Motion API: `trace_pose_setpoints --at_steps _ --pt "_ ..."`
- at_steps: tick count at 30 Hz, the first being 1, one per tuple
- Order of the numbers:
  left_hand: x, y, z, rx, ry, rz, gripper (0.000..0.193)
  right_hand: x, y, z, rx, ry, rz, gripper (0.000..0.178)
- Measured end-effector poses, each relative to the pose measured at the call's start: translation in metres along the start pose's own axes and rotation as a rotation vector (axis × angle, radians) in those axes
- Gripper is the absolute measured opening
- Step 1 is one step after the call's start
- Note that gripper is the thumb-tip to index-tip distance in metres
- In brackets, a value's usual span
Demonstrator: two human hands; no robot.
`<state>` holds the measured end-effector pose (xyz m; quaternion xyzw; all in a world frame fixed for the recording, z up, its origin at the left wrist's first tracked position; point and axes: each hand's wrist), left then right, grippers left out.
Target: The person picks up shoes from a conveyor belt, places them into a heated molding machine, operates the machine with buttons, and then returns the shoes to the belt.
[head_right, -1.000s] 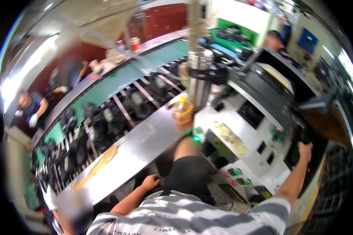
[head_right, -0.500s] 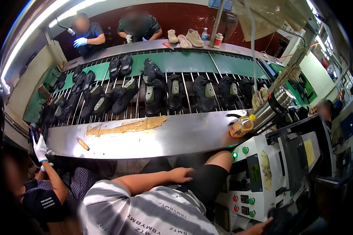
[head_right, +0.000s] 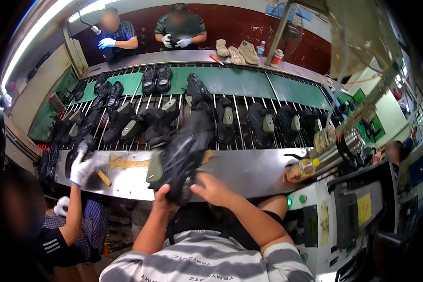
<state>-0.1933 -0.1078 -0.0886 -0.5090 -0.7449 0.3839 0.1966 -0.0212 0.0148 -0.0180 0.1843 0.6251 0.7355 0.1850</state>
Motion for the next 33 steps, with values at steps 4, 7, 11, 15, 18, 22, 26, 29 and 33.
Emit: trace_pose_setpoints --at_steps 4,7,11,15,18,22,26,29,33 --pt "-0.007 -0.026 0.098 0.837 -0.576 -0.253 0.078 0.088 -0.003 0.038 -0.140 -0.005 0.088 0.037" --pt "-0.017 -0.031 0.140 1.191 -0.476 -0.384 0.086 0.181 -0.050 0.109 0.117 -0.164 0.125 0.041" --pt "-0.006 0.009 0.166 1.171 -0.538 -0.490 0.094 0.315 -0.115 0.211 -0.009 -0.418 -0.054 0.063" --pt "-0.004 0.025 0.181 1.487 -0.480 -0.421 0.096 0.420 -0.195 0.295 -0.199 -0.570 -0.358 0.100" --pt "-0.011 0.010 0.169 1.508 -0.501 -0.302 0.095 0.486 -0.194 0.307 -0.169 -0.177 -0.643 0.102" --pt "-0.007 -0.006 0.167 1.504 -0.507 -0.227 0.095 0.509 -0.199 0.313 -0.105 -0.058 -0.724 0.060" --pt "0.002 0.004 0.166 1.492 -0.472 -0.235 0.094 0.493 -0.197 0.305 0.284 -0.200 -0.736 0.033" --pt "0.002 0.014 0.164 1.467 -0.467 -0.273 0.094 0.501 -0.171 0.273 0.226 -0.321 -0.666 0.032" --pt "0.009 0.021 0.164 1.353 -0.495 -0.303 0.093 0.459 -0.065 0.259 0.267 -0.370 -0.674 0.033"
Point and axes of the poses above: each hand's wrist, its own x-axis towards the middle knuckle, its own z-axis out of the back of the hand, y = z × x, and after that the axes turned 11 degrees about x, right-handed
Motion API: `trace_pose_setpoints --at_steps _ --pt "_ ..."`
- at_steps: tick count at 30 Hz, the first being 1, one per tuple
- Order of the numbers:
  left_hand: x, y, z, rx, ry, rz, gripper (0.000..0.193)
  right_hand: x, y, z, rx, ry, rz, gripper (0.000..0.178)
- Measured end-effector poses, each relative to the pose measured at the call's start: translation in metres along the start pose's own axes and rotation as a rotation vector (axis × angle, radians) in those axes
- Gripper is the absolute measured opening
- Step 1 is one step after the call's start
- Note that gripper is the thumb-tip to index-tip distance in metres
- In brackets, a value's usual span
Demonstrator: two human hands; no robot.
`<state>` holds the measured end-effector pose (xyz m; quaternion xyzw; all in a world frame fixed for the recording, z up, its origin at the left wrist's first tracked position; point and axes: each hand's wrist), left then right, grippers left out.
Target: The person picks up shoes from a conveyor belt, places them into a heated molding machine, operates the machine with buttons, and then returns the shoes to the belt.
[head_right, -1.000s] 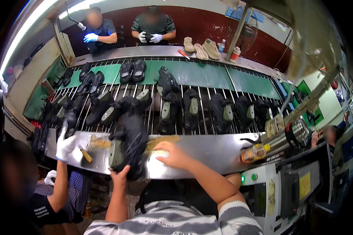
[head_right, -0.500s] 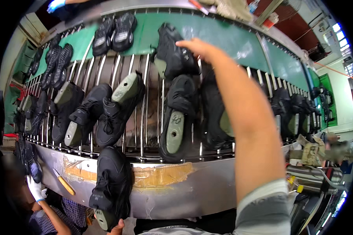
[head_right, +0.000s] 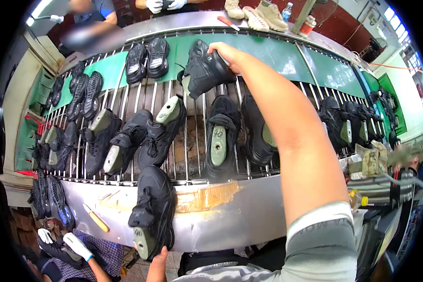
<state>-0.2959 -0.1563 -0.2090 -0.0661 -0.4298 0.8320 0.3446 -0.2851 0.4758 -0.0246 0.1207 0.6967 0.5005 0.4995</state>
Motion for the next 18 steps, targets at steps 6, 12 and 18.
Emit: trace_pose_setpoints --at_steps 6,12,18 --pt "-0.008 -0.060 0.015 0.099 -0.383 -0.174 0.074 -0.178 -0.043 0.058 0.409 0.141 0.350 0.035" --pt "0.027 -0.170 0.006 -0.360 -0.264 -0.625 0.031 -0.431 -0.273 0.158 1.141 0.064 0.385 0.077" --pt "0.153 -0.242 -0.156 0.134 0.179 -0.457 0.035 -0.634 -0.462 0.123 1.042 -0.404 0.435 0.099"
Point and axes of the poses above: each hand's wrist, its own x-axis towards the middle knuckle, its own z-axis out of the back of the hand, y = z × x, and after that the axes turned 11 degrees about x, right-handed
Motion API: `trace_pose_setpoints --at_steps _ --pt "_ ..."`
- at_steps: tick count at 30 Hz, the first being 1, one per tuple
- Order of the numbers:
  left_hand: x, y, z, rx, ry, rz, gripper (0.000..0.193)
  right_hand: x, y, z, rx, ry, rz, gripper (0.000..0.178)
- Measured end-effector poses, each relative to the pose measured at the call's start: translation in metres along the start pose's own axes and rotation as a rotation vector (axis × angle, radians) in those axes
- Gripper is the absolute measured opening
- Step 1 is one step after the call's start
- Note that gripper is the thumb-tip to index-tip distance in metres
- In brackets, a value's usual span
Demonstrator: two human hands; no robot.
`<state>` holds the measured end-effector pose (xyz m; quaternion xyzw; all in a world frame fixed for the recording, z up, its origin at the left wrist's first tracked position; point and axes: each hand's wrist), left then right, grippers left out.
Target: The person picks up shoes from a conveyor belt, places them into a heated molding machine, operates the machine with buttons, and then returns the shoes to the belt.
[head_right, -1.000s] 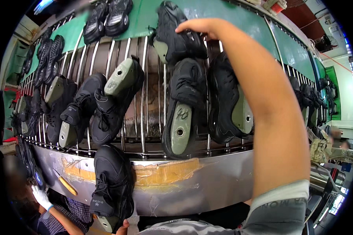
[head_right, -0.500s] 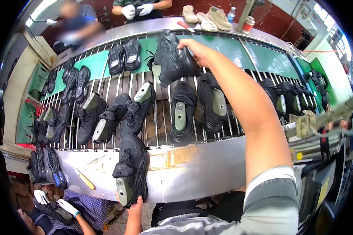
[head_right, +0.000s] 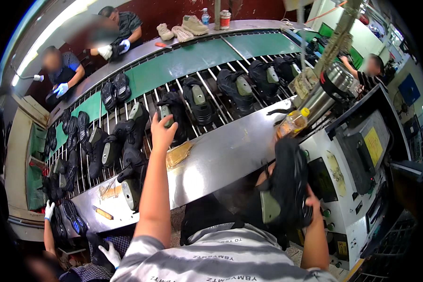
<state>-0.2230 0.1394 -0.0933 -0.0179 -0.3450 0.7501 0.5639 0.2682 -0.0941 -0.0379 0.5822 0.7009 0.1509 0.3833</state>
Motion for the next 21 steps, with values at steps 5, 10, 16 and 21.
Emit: trace_pose_setpoints --at_steps 5,10,16,21 --pt "0.075 0.043 -0.067 0.181 0.239 0.040 0.041 -0.075 -0.043 0.121 -0.367 -0.198 0.014 0.109" --pt "0.079 0.025 -0.077 0.168 0.136 0.106 0.027 -0.091 -0.070 0.178 -0.101 -0.394 0.001 0.110" --pt "0.053 -0.018 -0.089 0.293 0.053 0.263 0.021 -0.044 -0.026 0.176 -0.292 -0.367 -0.310 0.098" --pt "0.055 -0.028 -0.089 0.323 0.014 0.264 0.021 -0.014 -0.038 0.250 -0.308 -0.514 -0.483 0.065"
Point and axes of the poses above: each hand's wrist, its own x-axis towards the middle knuckle, its own z-axis out of the back of the hand, y = z × x, and after that the axes turned 11 degrees about x, right-handed
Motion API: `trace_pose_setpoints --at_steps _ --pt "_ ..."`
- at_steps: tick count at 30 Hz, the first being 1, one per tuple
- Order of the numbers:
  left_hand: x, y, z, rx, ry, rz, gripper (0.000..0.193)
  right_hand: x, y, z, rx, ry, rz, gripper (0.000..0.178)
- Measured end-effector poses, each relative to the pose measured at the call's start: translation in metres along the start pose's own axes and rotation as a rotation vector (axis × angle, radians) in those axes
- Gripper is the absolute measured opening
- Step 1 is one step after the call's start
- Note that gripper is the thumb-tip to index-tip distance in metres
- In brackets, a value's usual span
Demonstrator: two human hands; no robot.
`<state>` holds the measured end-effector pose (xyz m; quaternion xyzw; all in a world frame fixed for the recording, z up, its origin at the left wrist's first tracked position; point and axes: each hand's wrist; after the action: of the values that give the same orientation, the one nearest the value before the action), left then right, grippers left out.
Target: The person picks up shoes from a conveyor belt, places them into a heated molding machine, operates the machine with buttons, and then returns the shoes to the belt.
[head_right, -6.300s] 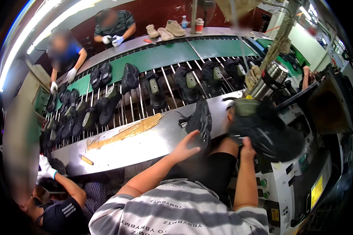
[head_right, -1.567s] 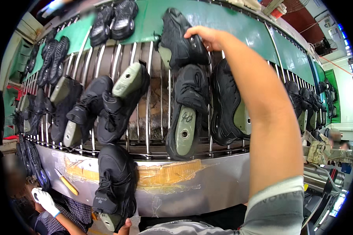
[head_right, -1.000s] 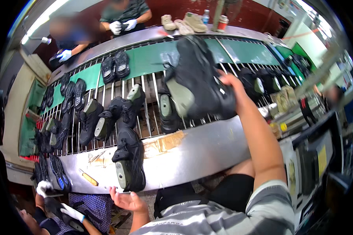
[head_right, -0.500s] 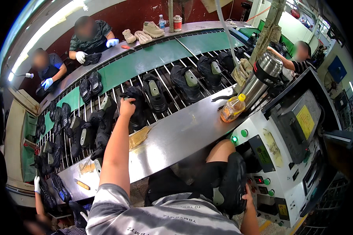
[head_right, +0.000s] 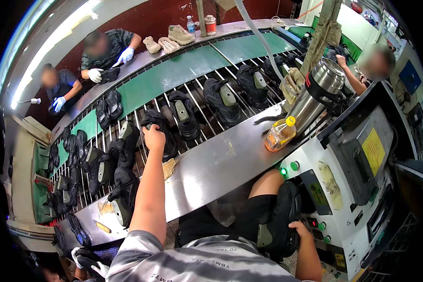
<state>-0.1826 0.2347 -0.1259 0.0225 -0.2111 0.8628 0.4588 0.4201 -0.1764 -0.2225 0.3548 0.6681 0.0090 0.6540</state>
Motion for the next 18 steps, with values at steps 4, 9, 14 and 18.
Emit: trace_pose_setpoints --at_steps 4,9,14,18 --pt "0.018 -0.016 -0.001 0.110 0.050 0.012 0.022 -0.044 0.024 -0.074 0.079 0.317 0.312 0.078" --pt "-0.004 -0.022 -0.004 0.095 -0.382 -0.352 0.025 -0.142 0.024 -0.126 0.099 0.172 0.734 0.118" --pt "-0.160 -0.052 -0.050 -0.433 -0.153 -0.839 0.010 -0.236 0.032 -0.061 0.148 -0.126 1.057 0.123" --pt "-0.303 -0.068 -0.038 -0.415 0.225 -1.020 0.007 -0.318 0.064 0.041 0.176 -0.583 1.189 0.119"
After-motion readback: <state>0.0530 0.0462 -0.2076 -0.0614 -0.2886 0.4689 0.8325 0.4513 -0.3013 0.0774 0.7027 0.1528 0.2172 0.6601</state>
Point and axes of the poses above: each hand's wrist, its own x-axis towards the middle knuckle, its own z-axis out of the back of the hand, y = z × x, and after that the axes turned 11 degrees about x, right-handed
